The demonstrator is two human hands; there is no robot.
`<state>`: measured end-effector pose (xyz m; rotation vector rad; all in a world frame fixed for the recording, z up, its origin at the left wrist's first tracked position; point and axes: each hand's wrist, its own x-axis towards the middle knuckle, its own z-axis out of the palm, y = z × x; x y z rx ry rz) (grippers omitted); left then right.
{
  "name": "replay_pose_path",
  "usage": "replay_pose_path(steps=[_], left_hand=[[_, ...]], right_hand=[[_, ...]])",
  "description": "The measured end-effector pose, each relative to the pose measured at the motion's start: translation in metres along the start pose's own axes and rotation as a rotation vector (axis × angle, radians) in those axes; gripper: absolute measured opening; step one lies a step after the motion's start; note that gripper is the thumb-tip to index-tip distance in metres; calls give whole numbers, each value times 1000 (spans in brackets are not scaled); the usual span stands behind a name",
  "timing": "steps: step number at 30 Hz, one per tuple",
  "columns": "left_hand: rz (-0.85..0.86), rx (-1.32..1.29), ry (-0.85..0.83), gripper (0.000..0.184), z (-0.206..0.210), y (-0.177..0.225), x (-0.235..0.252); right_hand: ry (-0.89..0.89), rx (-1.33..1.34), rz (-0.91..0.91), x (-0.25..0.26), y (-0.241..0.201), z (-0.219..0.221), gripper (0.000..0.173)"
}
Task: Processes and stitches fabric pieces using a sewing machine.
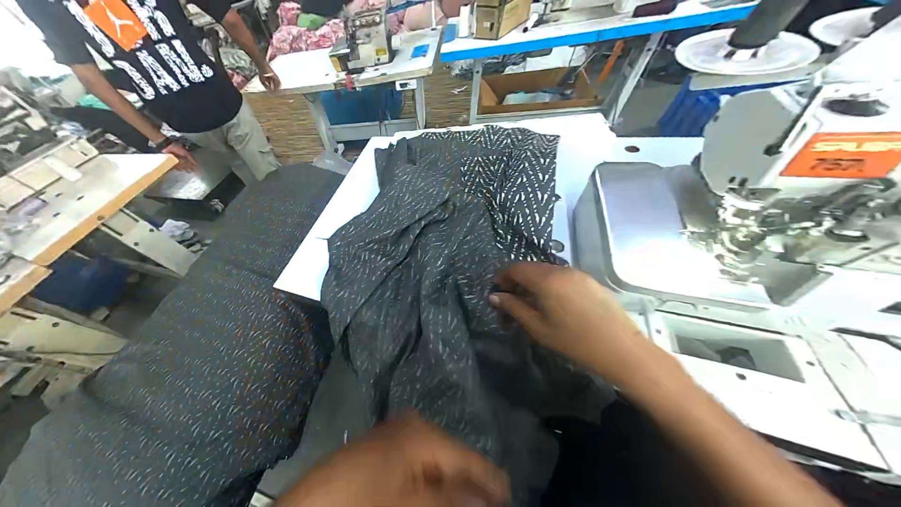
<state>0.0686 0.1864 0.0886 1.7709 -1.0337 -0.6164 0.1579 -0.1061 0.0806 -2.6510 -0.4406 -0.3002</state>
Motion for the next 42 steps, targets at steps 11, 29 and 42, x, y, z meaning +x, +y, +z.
replay_pose_path(steps=[11, 29, 42], left_hand=[[-553, 846, 713, 24, -210, -78, 17], [-234, 780, 329, 41, -244, -129, 381], [-386, 706, 512, 32, -237, -139, 377]], right_hand=[[158, -2, 2, -57, 37, 48, 49], [238, -12, 136, -40, 37, 55, 44], [242, -29, 125, -38, 35, 53, 46]])
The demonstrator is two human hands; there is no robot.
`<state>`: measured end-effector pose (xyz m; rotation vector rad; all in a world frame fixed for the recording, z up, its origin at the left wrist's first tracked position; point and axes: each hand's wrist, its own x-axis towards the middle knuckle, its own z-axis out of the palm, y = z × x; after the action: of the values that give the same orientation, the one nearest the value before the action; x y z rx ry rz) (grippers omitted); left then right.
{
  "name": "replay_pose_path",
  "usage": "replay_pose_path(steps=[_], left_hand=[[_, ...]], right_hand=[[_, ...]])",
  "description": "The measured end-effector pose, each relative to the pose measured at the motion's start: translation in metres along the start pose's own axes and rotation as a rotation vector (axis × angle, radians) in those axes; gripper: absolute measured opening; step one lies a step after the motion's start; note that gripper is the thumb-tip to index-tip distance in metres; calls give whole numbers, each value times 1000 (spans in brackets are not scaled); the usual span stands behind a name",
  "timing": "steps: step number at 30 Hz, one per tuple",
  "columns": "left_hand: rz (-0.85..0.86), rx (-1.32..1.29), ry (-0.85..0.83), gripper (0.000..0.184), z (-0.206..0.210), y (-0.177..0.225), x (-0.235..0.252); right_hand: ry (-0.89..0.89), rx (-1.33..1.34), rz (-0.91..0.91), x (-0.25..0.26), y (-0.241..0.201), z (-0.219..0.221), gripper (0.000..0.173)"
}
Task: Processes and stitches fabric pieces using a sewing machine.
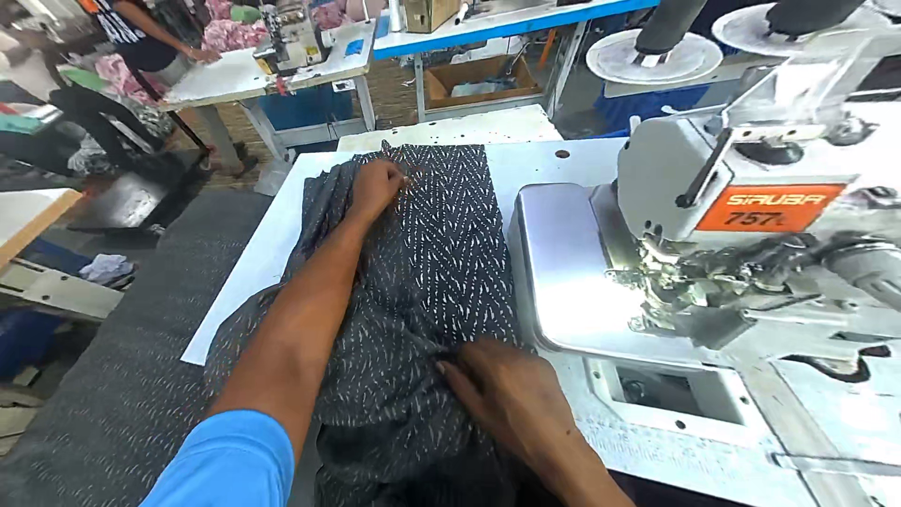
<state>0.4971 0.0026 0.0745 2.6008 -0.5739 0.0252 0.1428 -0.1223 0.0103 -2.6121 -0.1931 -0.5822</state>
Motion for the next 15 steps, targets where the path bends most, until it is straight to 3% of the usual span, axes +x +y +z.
replay_pose_path(steps=[4, 8, 13, 15], left_hand=[[-23, -2, -44, 41, -17, -8, -16], [-120, 122, -108, 55, 2, 6, -24], [-143, 27, 5, 31, 12, 22, -30], [-87, -73, 59, 28, 3, 13, -27]], right_hand=[[17, -39, -20, 0, -4, 1, 44], [16, -56, -33, 1, -5, 2, 43], [31, -53, -43, -6, 0, 5, 44], [-88, -14, -28, 0, -4, -7, 42]])
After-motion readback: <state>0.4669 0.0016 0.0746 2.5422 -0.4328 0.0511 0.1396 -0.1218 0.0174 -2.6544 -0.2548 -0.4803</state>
